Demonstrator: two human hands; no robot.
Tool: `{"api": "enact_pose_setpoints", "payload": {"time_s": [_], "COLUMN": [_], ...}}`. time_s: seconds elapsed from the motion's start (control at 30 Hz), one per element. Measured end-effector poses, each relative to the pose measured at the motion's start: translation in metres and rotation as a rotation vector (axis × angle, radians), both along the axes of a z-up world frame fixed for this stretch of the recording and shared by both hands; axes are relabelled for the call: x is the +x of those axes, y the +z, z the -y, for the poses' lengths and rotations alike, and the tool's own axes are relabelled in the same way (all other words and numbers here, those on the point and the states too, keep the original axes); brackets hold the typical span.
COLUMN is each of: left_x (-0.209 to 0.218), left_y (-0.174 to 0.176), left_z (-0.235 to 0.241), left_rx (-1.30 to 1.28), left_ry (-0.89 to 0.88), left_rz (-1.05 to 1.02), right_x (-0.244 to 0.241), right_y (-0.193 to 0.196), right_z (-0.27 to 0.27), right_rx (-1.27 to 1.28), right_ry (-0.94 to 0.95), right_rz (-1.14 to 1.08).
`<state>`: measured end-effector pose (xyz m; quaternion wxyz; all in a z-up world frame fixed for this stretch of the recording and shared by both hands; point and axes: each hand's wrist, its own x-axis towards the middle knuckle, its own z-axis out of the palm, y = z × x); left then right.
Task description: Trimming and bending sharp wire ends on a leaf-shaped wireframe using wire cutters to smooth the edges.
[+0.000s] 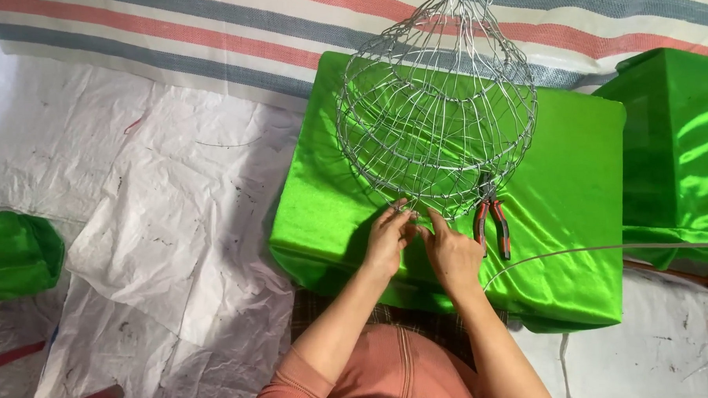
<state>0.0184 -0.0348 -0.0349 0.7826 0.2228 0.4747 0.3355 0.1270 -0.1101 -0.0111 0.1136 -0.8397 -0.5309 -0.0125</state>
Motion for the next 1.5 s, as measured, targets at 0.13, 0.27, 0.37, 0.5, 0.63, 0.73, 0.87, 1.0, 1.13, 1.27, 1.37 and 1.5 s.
{"api": "enact_pose_setpoints", "payload": {"time_s": [0.13, 0.27, 0.37, 0.5, 0.63, 0.73, 0.87, 1.0, 1.13, 1.27, 1.37, 1.5], "left_x": [0.0, -0.001, -0.001, 0.001, -0.001, -0.001, -0.003, -0.005, -0.006, 0.0, 0.006, 0.013], "left_y": [-0.005, -0.01, -0.006, -0.006, -0.007, 0.0, 0.013, -0.01, -0.008, -0.008, -0.014, -0.036], "left_z": [-0.001, 0.001, 0.003, 0.005, 0.005, 0.005, 0.005, 0.002, 0.003, 0.004, 0.001, -0.004], "left_rx": [-0.029, -0.032, -0.041, -0.053, -0.061, -0.056, -0.054, -0.085, -0.085, -0.112, -0.123, -0.118], "left_ry": [0.022, 0.022, 0.024, 0.043, 0.05, 0.046, 0.038, 0.038, 0.038, 0.04, 0.061, 0.066], "left_rz": [0.015, 0.022, 0.021, 0.039, 0.074, 0.077, 0.141, 0.165, 0.148, 0.078, 0.084, 0.085], "right_x": [0.004, 0.008, 0.009, 0.01, 0.008, 0.001, -0.002, 0.001, -0.015, -0.019, -0.021, -0.027], "right_y": [-0.034, -0.058, -0.069, -0.066, -0.05, -0.017, 0.004, -0.037, -0.028, -0.045, -0.05, -0.023], "right_z": [-0.005, -0.006, -0.002, -0.001, 0.0, 0.002, 0.002, 0.018, 0.02, 0.009, -0.002, 0.006], "right_rx": [0.087, 0.14, 0.164, 0.149, 0.078, -0.029, -0.058, 0.232, 0.443, 0.516, 0.508, 0.552], "right_ry": [0.014, -0.017, -0.025, -0.016, -0.026, -0.024, -0.02, -0.042, -0.231, -0.4, -0.456, -0.445], "right_rz": [0.069, 0.09, 0.091, 0.043, -0.011, -0.128, -0.166, -0.222, -1.071, -1.459, -1.679, -1.359]}}
